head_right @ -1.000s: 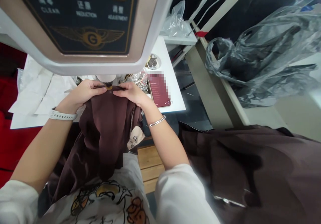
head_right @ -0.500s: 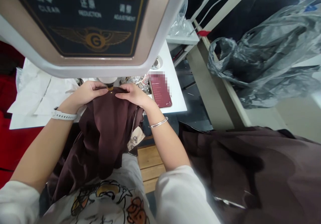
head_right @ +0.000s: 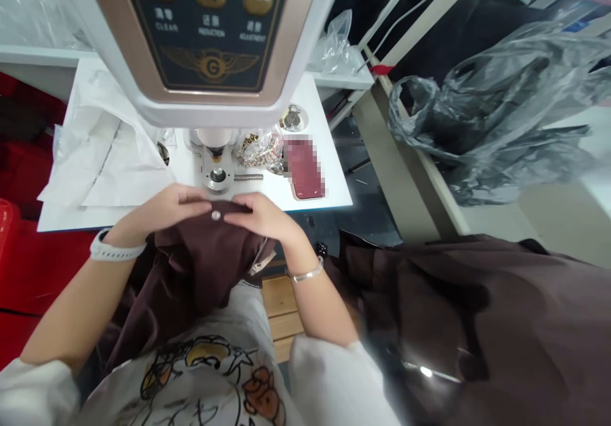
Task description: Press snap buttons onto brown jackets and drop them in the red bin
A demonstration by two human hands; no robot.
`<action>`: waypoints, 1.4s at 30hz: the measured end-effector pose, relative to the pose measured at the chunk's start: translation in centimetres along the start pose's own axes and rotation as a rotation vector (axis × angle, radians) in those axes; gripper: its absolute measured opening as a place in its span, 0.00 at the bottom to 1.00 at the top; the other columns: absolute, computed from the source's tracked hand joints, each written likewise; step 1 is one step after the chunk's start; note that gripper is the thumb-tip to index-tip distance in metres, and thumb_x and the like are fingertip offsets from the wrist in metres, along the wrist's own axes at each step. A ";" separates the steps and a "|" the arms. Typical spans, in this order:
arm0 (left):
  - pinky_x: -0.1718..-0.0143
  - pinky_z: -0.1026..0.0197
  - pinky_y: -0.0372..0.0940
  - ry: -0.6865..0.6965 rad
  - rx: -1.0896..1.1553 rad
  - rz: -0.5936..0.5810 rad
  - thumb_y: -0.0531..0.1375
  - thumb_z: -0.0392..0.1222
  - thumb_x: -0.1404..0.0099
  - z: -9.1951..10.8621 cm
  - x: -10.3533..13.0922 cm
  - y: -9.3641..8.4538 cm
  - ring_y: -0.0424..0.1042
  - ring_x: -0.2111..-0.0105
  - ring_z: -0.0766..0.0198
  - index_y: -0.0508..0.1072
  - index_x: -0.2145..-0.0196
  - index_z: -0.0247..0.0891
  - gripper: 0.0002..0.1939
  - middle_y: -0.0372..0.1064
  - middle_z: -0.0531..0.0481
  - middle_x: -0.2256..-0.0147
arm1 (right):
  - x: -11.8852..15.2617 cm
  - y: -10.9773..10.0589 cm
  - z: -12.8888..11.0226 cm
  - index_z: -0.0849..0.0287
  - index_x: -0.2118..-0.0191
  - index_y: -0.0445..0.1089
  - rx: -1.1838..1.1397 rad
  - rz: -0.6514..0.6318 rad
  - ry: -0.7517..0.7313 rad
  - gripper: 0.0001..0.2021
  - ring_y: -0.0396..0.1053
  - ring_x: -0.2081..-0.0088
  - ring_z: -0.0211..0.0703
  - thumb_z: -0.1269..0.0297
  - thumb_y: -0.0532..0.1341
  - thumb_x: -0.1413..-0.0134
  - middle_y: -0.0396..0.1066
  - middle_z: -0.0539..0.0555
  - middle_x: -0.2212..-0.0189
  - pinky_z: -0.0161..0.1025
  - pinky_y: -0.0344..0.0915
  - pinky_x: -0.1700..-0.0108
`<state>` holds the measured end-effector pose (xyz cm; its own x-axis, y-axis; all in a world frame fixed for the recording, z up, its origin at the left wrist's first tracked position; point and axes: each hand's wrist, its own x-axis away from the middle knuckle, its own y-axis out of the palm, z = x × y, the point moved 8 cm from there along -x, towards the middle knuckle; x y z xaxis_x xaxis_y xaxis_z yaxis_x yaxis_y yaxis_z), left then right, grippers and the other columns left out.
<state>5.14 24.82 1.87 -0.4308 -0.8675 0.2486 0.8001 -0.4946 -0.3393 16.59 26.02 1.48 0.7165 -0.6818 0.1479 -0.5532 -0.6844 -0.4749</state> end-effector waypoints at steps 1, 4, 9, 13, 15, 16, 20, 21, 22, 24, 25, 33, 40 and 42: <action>0.71 0.65 0.58 0.024 -0.026 -0.113 0.56 0.48 0.43 0.4 1.2 1.8 0.66 0.71 0.65 0.72 0.69 0.35 0.13 0.70 0.52 0.72 | 1.2 1.4 -0.4 0.64 0.76 0.65 -0.029 -0.104 -0.007 0.13 0.56 0.77 0.32 0.58 0.59 0.51 0.60 0.47 0.80 0.31 0.54 0.74; 0.78 0.67 0.50 0.086 -0.116 -0.299 0.56 0.46 0.43 0.9 5.0 7.1 0.57 0.80 0.72 0.67 0.79 0.34 0.13 0.60 0.56 0.82 | 4.8 5.1 -1.3 0.64 0.69 0.69 -0.085 -0.369 -0.048 0.12 0.62 0.74 0.34 0.58 0.60 0.51 0.67 0.50 0.76 0.31 0.57 0.71; 0.81 0.66 0.46 0.038 -0.011 -0.315 0.54 0.43 0.41 -1.2 8.8 13.1 0.52 0.83 0.72 0.63 0.82 0.34 0.14 0.55 0.57 0.84 | 9.0 10.1 1.4 0.64 0.76 0.68 -0.183 -0.409 0.020 0.14 0.58 0.77 0.32 0.55 0.62 0.55 0.62 0.47 0.81 0.31 0.54 0.74; 0.66 0.65 0.60 0.080 -0.060 -0.063 0.54 0.41 0.41 -4.1 8.2 10.5 0.67 0.69 0.65 0.70 0.70 0.37 0.08 0.69 0.51 0.70 | 14.1 16.4 7.1 0.65 0.81 0.62 -0.163 -0.563 0.321 0.15 0.49 0.80 0.28 0.58 0.62 0.55 0.52 0.43 0.85 0.30 0.46 0.78; 0.55 0.57 0.58 -0.017 -0.288 0.149 0.54 0.45 0.40 -7.0 7.4 7.6 0.66 0.58 0.58 0.70 0.64 0.37 0.11 0.69 0.45 0.60 | 17.8 18.8 9.5 0.65 0.80 0.64 -0.088 -0.730 0.461 0.12 0.50 0.80 0.29 0.62 0.62 0.57 0.53 0.43 0.86 0.30 0.47 0.78; 0.53 0.53 0.57 -0.118 -0.412 0.175 0.53 0.48 0.40 -8.8 7.1 6.9 0.65 0.55 0.54 0.70 0.62 0.35 0.15 0.69 0.41 0.58 | 19.4 19.1 10.5 0.64 0.79 0.65 -0.043 -0.760 0.528 0.10 0.52 0.80 0.29 0.62 0.62 0.58 0.55 0.44 0.85 0.30 0.48 0.77; 0.66 0.58 0.63 -0.351 -0.539 -0.169 0.46 0.49 0.35 -13.4 8.2 11.7 0.71 0.68 0.56 0.72 0.69 0.31 0.21 0.72 0.40 0.70 | 20.5 14.1 11.6 0.61 0.67 0.68 -0.110 -0.444 0.649 0.14 0.64 0.69 0.38 0.56 0.60 0.57 0.67 0.50 0.72 0.33 0.60 0.67; 0.69 0.62 0.63 -0.301 -0.511 -0.235 0.45 0.46 0.35 -12.8 8.9 13.9 0.72 0.71 0.59 0.73 0.71 0.33 0.21 0.72 0.43 0.73 | 19.4 11.7 11.4 0.61 0.63 0.67 -0.149 -0.276 0.634 0.16 0.66 0.65 0.41 0.54 0.58 0.55 0.68 0.53 0.68 0.35 0.62 0.63; 0.71 0.63 0.62 -0.243 -0.499 -0.273 0.47 0.44 0.36 -11.8 9.9 16.1 0.72 0.73 0.61 0.73 0.72 0.34 0.18 0.73 0.45 0.73 | 17.9 9.3 11.2 0.61 0.59 0.65 -0.163 -0.088 0.616 0.19 0.66 0.61 0.43 0.52 0.56 0.52 0.67 0.56 0.64 0.38 0.63 0.58; 0.71 0.61 0.62 -0.024 -0.530 -0.345 0.51 0.45 0.38 -8.3 11.9 20.2 0.72 0.74 0.59 0.72 0.73 0.34 0.15 0.72 0.44 0.75 | 14.7 5.4 10.6 0.61 0.50 0.59 -0.101 0.250 0.592 0.26 0.64 0.54 0.48 0.49 0.55 0.52 0.64 0.61 0.55 0.43 0.60 0.51; 0.71 0.60 0.62 0.093 -0.545 -0.380 0.52 0.46 0.39 -6.4 12.9 21.8 0.71 0.75 0.58 0.72 0.74 0.35 0.15 0.72 0.44 0.76 | 13.0 4.9 10.5 0.61 0.46 0.54 -0.048 0.337 0.615 0.32 0.61 0.50 0.50 0.47 0.55 0.53 0.61 0.63 0.50 0.45 0.59 0.49; 0.73 0.64 0.60 0.145 -0.376 -0.330 0.50 0.49 0.37 -3.5 11.2 15.4 0.69 0.74 0.65 0.70 0.70 0.38 0.15 0.70 0.51 0.74 | 9.3 14.1 10.7 0.68 0.55 0.64 0.169 0.016 0.767 0.17 0.65 0.53 0.54 0.75 0.56 0.54 0.68 0.66 0.59 0.47 0.59 0.51; 0.47 0.45 0.49 -0.342 -0.601 0.055 0.58 0.37 0.45 -13.4 0.8 10.1 0.52 0.45 0.45 0.57 0.48 0.33 0.27 0.53 0.34 0.46 | 24.0 13.9 9.0 0.60 0.59 0.70 -0.618 -0.125 0.640 0.19 0.66 0.55 0.53 0.62 0.58 0.62 0.72 0.56 0.63 0.47 0.62 0.52; 0.50 0.45 0.51 -0.347 -0.597 -0.010 0.56 0.37 0.43 -14.7 -0.4 11.4 0.55 0.47 0.44 0.60 0.51 0.31 0.22 0.56 0.31 0.48 | 27.7 14.2 11.1 0.60 0.58 0.70 -0.543 -0.071 0.818 0.20 0.65 0.54 0.53 0.62 0.57 0.61 0.72 0.58 0.63 0.47 0.61 0.50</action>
<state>8.29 18.80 -15.47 -0.1989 -0.8451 0.4962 0.3873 -0.5329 -0.7523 33.28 0.31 -10.77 0.3535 -0.4628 0.8129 -0.7869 -0.6170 -0.0090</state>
